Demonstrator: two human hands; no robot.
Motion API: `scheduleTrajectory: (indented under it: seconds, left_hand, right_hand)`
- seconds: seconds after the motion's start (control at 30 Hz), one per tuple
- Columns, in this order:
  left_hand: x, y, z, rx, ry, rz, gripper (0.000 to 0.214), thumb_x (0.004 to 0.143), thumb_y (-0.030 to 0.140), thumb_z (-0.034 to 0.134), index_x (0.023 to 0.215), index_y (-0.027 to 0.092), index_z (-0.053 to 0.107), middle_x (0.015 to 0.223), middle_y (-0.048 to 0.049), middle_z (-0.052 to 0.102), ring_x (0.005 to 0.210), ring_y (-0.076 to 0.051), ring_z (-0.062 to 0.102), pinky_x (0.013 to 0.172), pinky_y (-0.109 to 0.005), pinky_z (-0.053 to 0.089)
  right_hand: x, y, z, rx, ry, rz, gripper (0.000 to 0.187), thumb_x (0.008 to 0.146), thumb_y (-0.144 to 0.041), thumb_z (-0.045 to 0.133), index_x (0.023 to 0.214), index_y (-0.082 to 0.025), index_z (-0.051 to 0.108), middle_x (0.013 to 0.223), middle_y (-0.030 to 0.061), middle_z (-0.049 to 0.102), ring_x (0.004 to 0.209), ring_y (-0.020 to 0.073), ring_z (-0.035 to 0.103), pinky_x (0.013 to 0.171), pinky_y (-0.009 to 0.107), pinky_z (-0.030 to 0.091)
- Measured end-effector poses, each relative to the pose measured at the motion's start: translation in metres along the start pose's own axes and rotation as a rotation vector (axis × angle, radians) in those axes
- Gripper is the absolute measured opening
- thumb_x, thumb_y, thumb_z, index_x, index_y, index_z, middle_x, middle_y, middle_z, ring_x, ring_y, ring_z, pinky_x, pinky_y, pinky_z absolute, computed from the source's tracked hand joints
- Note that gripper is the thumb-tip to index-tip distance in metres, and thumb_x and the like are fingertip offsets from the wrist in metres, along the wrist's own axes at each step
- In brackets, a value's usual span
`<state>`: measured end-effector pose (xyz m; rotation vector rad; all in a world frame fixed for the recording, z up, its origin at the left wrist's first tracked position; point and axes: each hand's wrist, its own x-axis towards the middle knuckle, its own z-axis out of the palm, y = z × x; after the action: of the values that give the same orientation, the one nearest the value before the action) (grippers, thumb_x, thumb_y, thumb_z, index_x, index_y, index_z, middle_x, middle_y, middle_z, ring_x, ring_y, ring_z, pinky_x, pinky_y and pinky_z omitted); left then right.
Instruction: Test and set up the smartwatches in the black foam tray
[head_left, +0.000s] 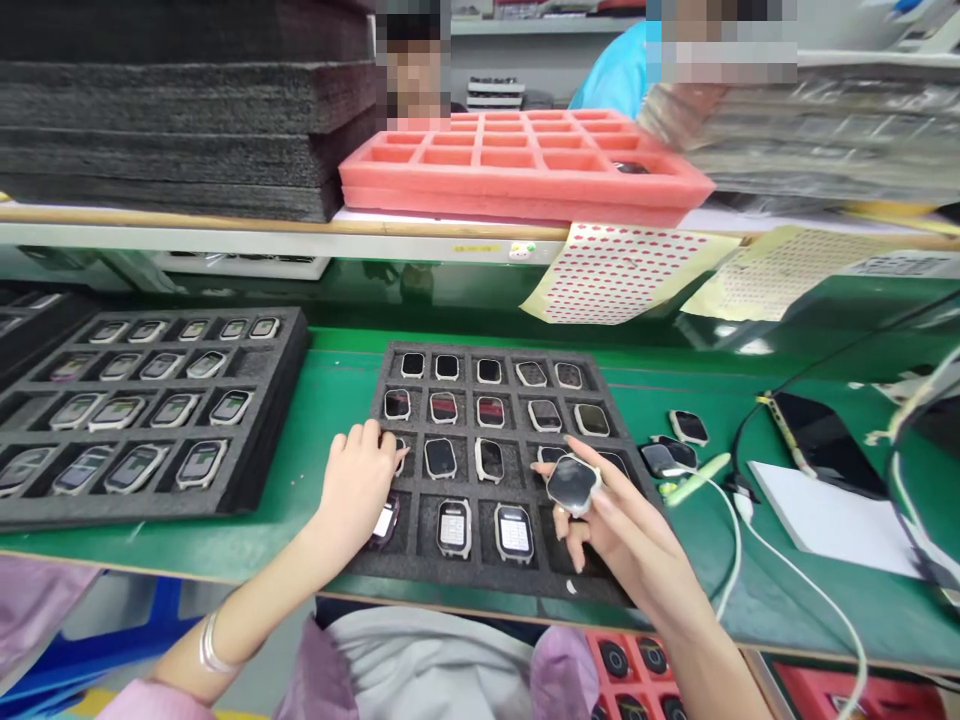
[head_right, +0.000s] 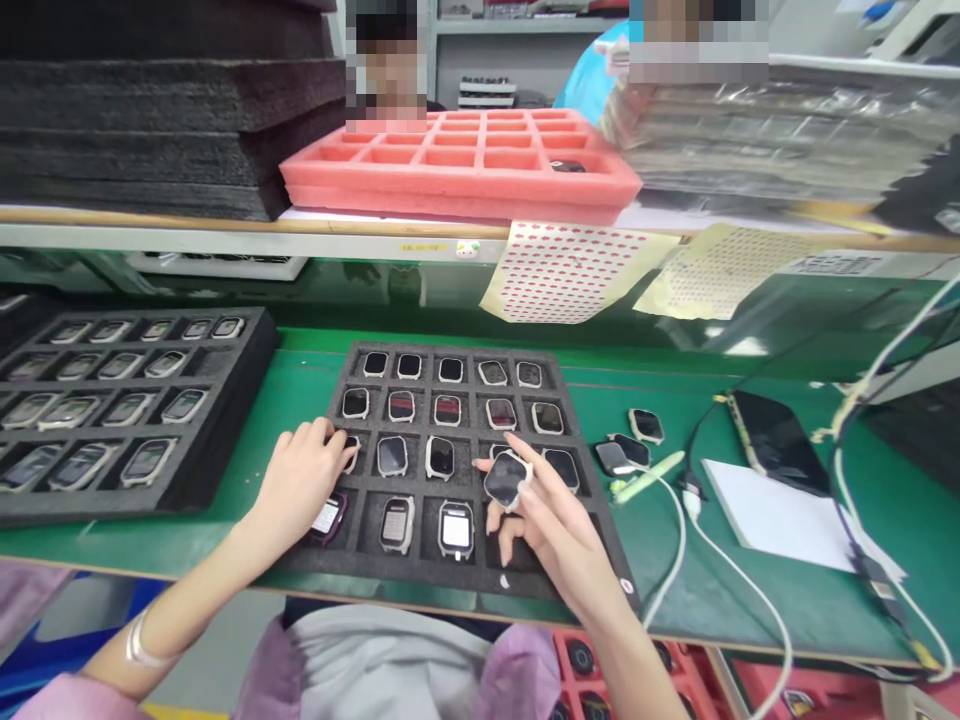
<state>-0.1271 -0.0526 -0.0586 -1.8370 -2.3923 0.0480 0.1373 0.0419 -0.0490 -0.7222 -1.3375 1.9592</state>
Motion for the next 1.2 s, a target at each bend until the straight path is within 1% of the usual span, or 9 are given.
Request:
scheduleTrajectory:
  seconds: [0.1,0.2,0.33,0.43,0.53,0.67,0.77,0.93,1.2]
  left_hand:
    - [0.003,-0.005,0.005,-0.162,-0.016,0.068,0.021,0.095,0.024,0.040,0.097,0.015,0.059,0.090,-0.0107,0.058,0.084,-0.027,0.053,0.071,-0.037,0.041]
    - [0.006,-0.015,0.012,-0.483,0.001,0.094,0.019,0.094,0.026,0.044,0.107,0.016,0.054,0.088,-0.0065,0.058,0.085,-0.023,0.052,0.076,-0.035,0.042]
    - [0.007,-0.026,0.014,-0.890,-0.016,-0.024,0.029,0.090,0.037,0.051,0.111,0.018,0.053,0.079,-0.0014,0.057,0.072,-0.018,0.052,0.069,-0.031,0.042]
    - [0.008,-0.023,0.004,-1.272,-0.038,-0.095,0.023,0.087,0.039,0.055,0.094,0.017,0.057,0.086,-0.0029,0.060,0.076,-0.017,0.056,0.069,-0.028,0.043]
    - [0.010,-0.012,-0.010,-1.696,-0.032,-0.154,0.019,0.085,0.034,0.059,0.092,0.018,0.053,0.091,-0.0028,0.062,0.085,-0.016,0.060,0.078,-0.028,0.045]
    - [0.014,0.006,-0.022,-2.021,-0.081,-0.205,0.023,0.085,0.032,0.060,0.100,0.017,0.052,0.088,-0.0043,0.062,0.081,-0.017,0.062,0.074,-0.030,0.050]
    - [0.016,0.014,-0.022,-2.056,-0.123,-0.209,0.030,0.086,0.034,0.057,0.109,0.015,0.052,0.080,-0.0021,0.056,0.066,-0.013,0.057,0.057,-0.023,0.046]
    - [0.014,0.017,-0.014,-1.779,-0.154,-0.126,0.032,0.084,0.029,0.059,0.114,0.018,0.052,0.064,0.0062,0.042,0.048,-0.006,0.037,0.044,-0.018,0.030]
    - [0.005,0.021,-0.009,-1.465,-0.062,-0.015,0.039,0.082,0.023,0.057,0.120,0.021,0.049,0.083,0.0009,0.052,0.070,-0.013,0.050,0.061,-0.022,0.040]
  right_hand:
    - [-0.001,0.002,-0.002,-0.004,-0.012,-0.033,0.041,0.095,-0.030,0.052,0.135,-0.028,0.042,0.127,0.0132,0.052,0.073,0.0197,0.061,0.050,0.027,0.054]
    - [-0.003,0.005,-0.006,-0.066,-0.016,-0.073,0.034,0.096,-0.029,0.052,0.129,-0.028,0.048,0.122,0.0114,0.055,0.064,0.0166,0.062,0.049,0.026,0.053]
    - [-0.006,0.006,-0.012,-0.167,-0.034,-0.111,0.033,0.096,-0.031,0.053,0.129,-0.027,0.050,0.110,0.0084,0.062,0.050,0.0113,0.057,0.049,0.024,0.051]
    - [-0.006,0.004,-0.012,-0.193,-0.049,-0.116,0.037,0.095,-0.036,0.053,0.130,-0.024,0.050,0.102,0.0090,0.064,0.073,0.0202,0.063,0.061,0.028,0.054]
    - [-0.003,0.003,-0.008,-0.198,-0.054,-0.100,0.037,0.094,-0.038,0.055,0.127,-0.022,0.053,0.103,0.0105,0.066,0.097,0.0271,0.061,0.078,0.034,0.053]
    - [0.001,0.005,-0.003,-0.129,-0.035,-0.104,0.035,0.093,-0.036,0.058,0.124,-0.021,0.055,0.098,0.0101,0.068,0.090,0.0255,0.064,0.082,0.035,0.051]
    - [0.002,0.006,-0.002,-0.074,-0.022,-0.081,0.036,0.091,-0.033,0.061,0.125,-0.022,0.055,0.104,0.0107,0.067,0.094,0.0273,0.065,0.088,0.039,0.048]
    - [0.001,0.006,-0.002,-0.079,-0.031,-0.067,0.036,0.088,-0.032,0.066,0.122,-0.022,0.059,0.108,0.0124,0.067,0.096,0.0297,0.065,0.089,0.043,0.048]
    - [0.001,0.004,0.002,-0.113,-0.029,-0.063,0.036,0.087,-0.033,0.068,0.120,-0.023,0.061,0.114,0.0130,0.065,0.097,0.0296,0.065,0.083,0.039,0.053]
